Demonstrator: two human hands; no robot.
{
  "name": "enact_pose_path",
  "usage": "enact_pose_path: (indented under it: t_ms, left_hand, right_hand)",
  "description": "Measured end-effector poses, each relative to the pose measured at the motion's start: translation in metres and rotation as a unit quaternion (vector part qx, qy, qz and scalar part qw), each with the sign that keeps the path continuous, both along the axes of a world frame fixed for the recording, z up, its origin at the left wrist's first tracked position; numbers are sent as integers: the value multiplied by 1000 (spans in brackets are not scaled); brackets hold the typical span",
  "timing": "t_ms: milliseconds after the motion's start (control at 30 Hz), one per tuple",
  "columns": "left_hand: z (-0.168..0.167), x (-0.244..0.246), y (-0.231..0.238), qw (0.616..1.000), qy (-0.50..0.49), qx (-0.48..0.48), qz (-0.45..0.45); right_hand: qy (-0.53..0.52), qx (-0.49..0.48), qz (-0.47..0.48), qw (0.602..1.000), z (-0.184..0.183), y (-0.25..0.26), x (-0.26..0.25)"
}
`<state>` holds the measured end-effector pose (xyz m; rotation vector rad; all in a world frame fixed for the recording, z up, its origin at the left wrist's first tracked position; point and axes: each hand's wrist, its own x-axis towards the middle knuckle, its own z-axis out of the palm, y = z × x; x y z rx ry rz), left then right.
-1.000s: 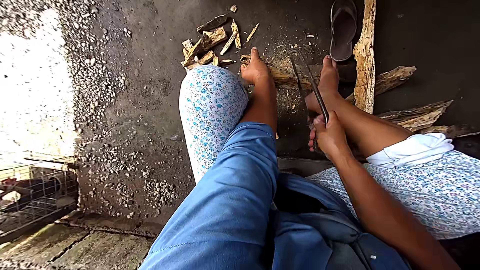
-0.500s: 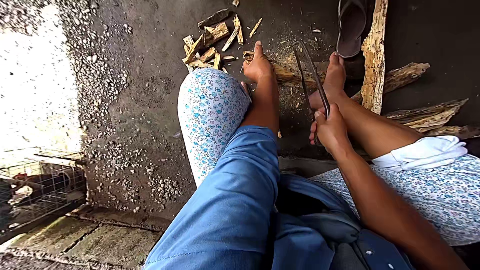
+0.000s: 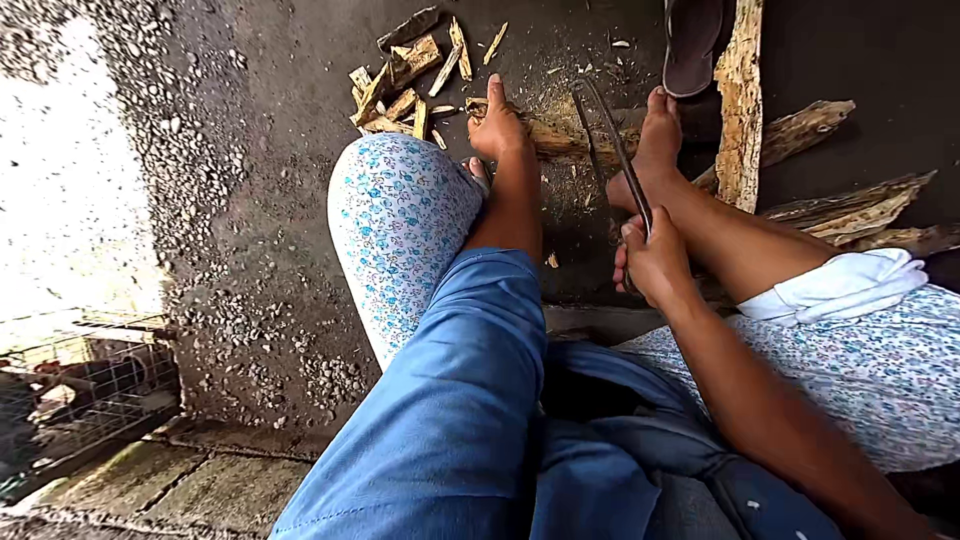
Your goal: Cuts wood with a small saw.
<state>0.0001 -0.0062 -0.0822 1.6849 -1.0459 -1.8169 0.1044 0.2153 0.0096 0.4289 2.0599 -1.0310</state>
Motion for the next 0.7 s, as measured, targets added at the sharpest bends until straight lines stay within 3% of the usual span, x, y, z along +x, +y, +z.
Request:
enact_pose_path:
  t_ms: [100,300,367,567,700]
  left_hand:
    - [-8,4,1,1000,-11,2,3]
    - [7,-2,8,999,28,-25,-24]
    - [12,-1,10,999,18,-24,-18]
    - [-2,1,3,1000,7,-6,-1]
    - [-3,-4,2,999,16,-23,-33]
  right_hand:
    - [-18,17,-3,1000,17,17,15]
    - [40,23,14,999,-45,-26,-54]
    - [30,0,-7,1000,-38,-27,-54]
    - [-14,3,-26,1000,22,26,20]
    - [5,9,-15,1000,-9,0,-21]
